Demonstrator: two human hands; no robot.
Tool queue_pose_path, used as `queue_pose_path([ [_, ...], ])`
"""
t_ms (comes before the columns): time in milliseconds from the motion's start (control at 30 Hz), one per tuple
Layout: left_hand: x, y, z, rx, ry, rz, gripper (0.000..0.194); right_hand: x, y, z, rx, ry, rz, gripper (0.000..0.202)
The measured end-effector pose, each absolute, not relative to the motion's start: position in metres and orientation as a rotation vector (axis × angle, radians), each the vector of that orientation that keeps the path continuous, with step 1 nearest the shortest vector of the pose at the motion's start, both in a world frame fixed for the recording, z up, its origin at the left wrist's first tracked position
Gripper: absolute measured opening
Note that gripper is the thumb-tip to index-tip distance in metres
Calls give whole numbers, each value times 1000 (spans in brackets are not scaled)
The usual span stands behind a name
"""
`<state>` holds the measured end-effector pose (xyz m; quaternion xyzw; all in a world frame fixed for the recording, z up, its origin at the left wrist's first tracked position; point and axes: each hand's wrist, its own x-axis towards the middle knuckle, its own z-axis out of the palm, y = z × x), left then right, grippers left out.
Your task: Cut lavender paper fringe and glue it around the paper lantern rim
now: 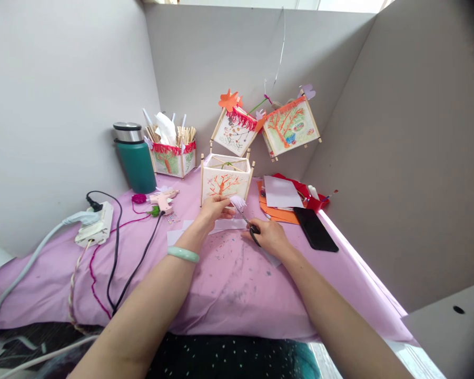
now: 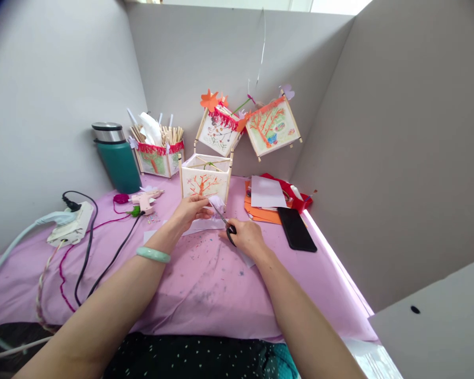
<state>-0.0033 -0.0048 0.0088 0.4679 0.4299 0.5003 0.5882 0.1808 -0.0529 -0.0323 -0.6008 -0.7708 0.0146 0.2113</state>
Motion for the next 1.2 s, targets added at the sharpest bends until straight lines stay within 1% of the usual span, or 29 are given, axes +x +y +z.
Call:
queue_pose_path([
  [100, -4, -6, 10, 1092, 996, 1185, 10, 188, -55, -26, -1720, -2161, 17, 33],
  [233, -4, -5, 11, 1085, 1000, 1192, 7, 205, -55, -17, -1798, -2108, 57, 37],
  [333, -5, -2, 11, 1082, 969, 1182, 6, 222, -53, -14, -1838, -2049, 146, 51],
  [400, -5, 1, 10, 1075, 947, 1168, 7, 231, -51, -14, -1865, -2062, 214, 63],
  [467, -5, 3, 11, 1024, 934, 1183, 10, 239, -50, -15, -1869, -2091, 277, 70],
  [533, -5, 4, 11, 948, 907, 1214, 13, 244, -50, -15, -1828, -2119, 332, 72],
  [667, -5, 3, 14, 887, 825, 1230, 10, 247, -51, -12, -1741, -2138, 411, 75],
  [833, -5, 2, 12, 924, 806, 1223, 15, 247, -50, -12, -1791, -2007, 303, 84],
  [933, -5, 3, 11, 952, 817, 1220, 20, 248, -51, -13, -1702, -2072, 442, 93],
  [1000, -5, 3, 10, 953, 827, 1224, 21, 249, -52, -14, -1688, -2112, 520, 92],
  [1067, -5, 3, 10, 953, 828, 1227, 21, 249, -52, -13, -1769, -2058, 487, 87],
  [1133, -5, 3, 10, 952, 819, 1224, 20, 248, -51, -13, -1894, -1936, 338, 80],
  [1200, -5, 3, 11, 944, 792, 1230, 18, 246, -49, -13, -1986, -1876, 164, 65],
])
